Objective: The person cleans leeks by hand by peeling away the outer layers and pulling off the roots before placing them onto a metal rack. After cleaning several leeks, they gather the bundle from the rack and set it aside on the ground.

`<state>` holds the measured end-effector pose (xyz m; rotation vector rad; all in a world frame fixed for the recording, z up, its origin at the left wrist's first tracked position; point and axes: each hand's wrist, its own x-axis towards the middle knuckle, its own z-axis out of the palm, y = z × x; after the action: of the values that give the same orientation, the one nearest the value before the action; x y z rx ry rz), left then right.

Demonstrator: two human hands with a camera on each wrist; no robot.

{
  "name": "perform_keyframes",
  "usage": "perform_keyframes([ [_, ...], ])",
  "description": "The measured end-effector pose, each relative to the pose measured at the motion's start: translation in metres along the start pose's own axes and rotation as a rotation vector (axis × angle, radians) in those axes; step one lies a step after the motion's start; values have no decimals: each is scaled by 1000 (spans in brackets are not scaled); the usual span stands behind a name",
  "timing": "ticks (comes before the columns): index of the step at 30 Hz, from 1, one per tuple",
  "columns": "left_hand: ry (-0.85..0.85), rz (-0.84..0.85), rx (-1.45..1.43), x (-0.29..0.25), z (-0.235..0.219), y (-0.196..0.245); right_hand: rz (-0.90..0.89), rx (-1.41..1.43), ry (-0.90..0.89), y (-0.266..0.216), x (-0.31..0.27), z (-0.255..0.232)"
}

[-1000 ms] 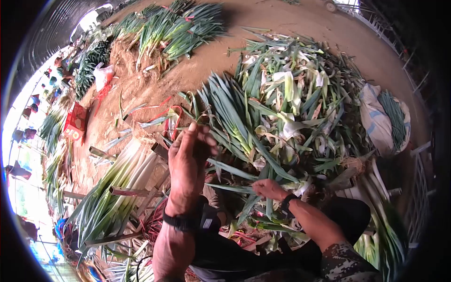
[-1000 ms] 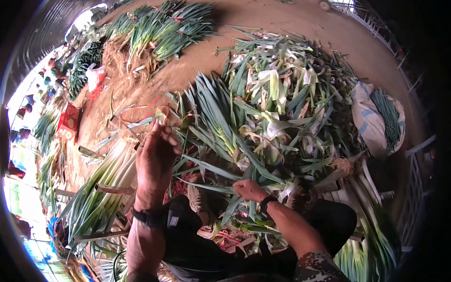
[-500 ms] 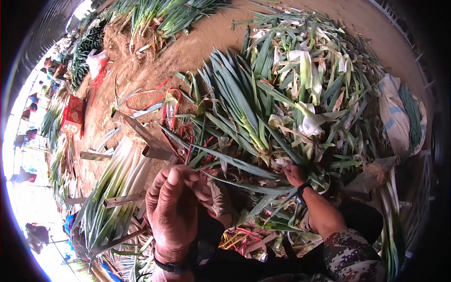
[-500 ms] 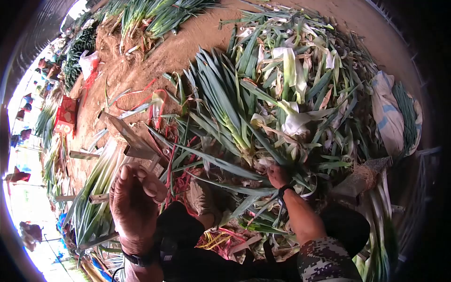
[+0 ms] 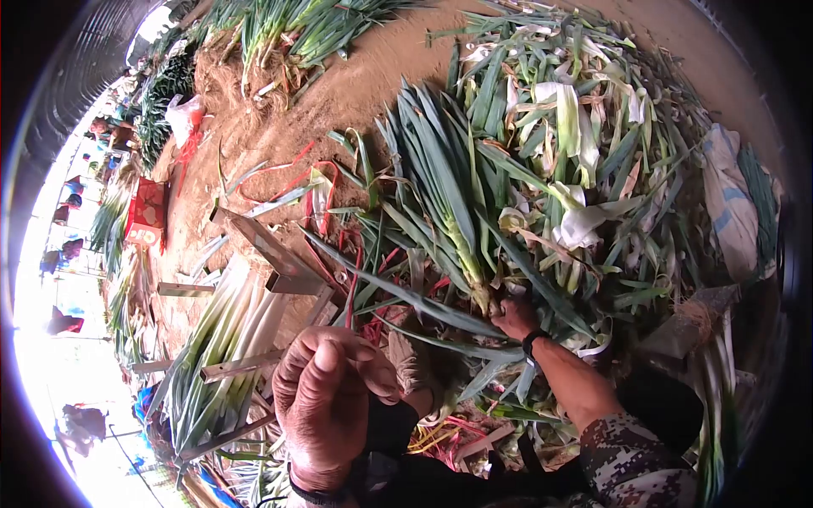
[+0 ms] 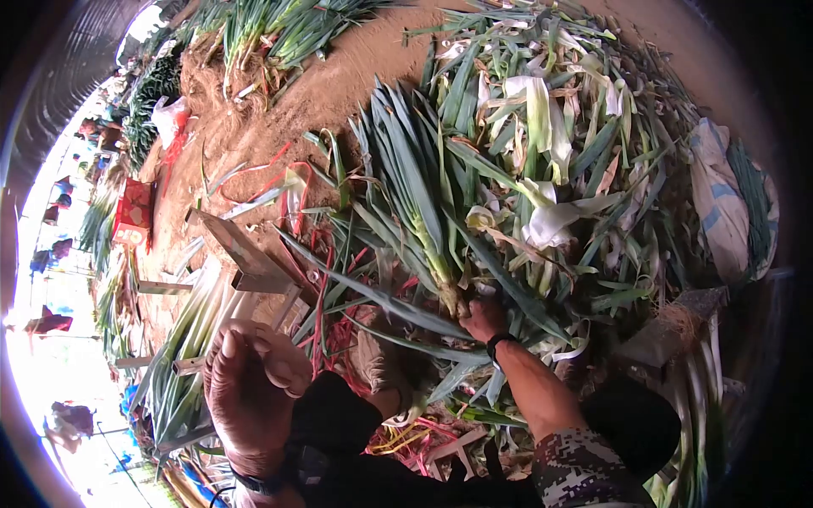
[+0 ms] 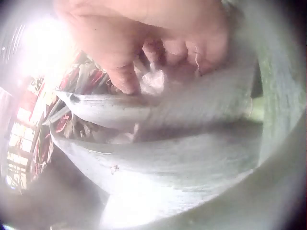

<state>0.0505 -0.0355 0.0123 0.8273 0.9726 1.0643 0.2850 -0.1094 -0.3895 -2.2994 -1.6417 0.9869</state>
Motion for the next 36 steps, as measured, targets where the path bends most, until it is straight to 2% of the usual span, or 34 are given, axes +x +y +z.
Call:
perform_keyframes([
  [4,-17,19,-10,1,4,-4,-28,12,92,11,1,25],
  [7,-3,14,-18,-1,10,-6,-107,-30,291,5,1,33],
  [10,-52,24,19,3,13,-6,46,263,-38,-4,8,28],
  [11,-29,21,-4,3,13,-8,168,518,-424,-16,11,4],
  [12,-21,23,-9,4,13,-8,37,569,-445,-38,3,-25],
  [14,3,28,-24,5,13,-8,-12,481,-444,-64,-6,-63],
  [18,-128,48,-138,9,7,-3,-208,746,-358,-86,-15,-101],
  [20,-83,64,-139,10,6,-2,-264,852,-344,-105,-16,-117],
  [22,-39,82,-126,14,2,0,-312,938,-410,-120,-34,-144],
  [23,-91,112,-174,20,-8,-4,-332,996,-419,-129,-46,-156],
  [25,-1,204,-1,25,-16,-7,-420,1155,-483,-143,-67,-177],
  [26,46,250,85,25,-16,-5,-478,1097,-427,-150,-76,-189],
  [27,91,166,48,24,-14,2,-536,1040,-371,-160,-90,-205],
  [30,85,105,-11,34,-14,-7,-552,758,-244,-173,-107,-227],
  [31,9,46,-16,34,-12,-7,-584,806,-244,-179,-116,-234],
  [32,-136,9,-59,32,-12,-7,-614,853,-246,-186,-125,-242],
  [34,-236,-6,-177,32,0,-8,-603,788,-213,-193,-137,-254],
  [36,-242,107,-195,29,12,-11,-552,774,-169,-188,-142,-254],
])
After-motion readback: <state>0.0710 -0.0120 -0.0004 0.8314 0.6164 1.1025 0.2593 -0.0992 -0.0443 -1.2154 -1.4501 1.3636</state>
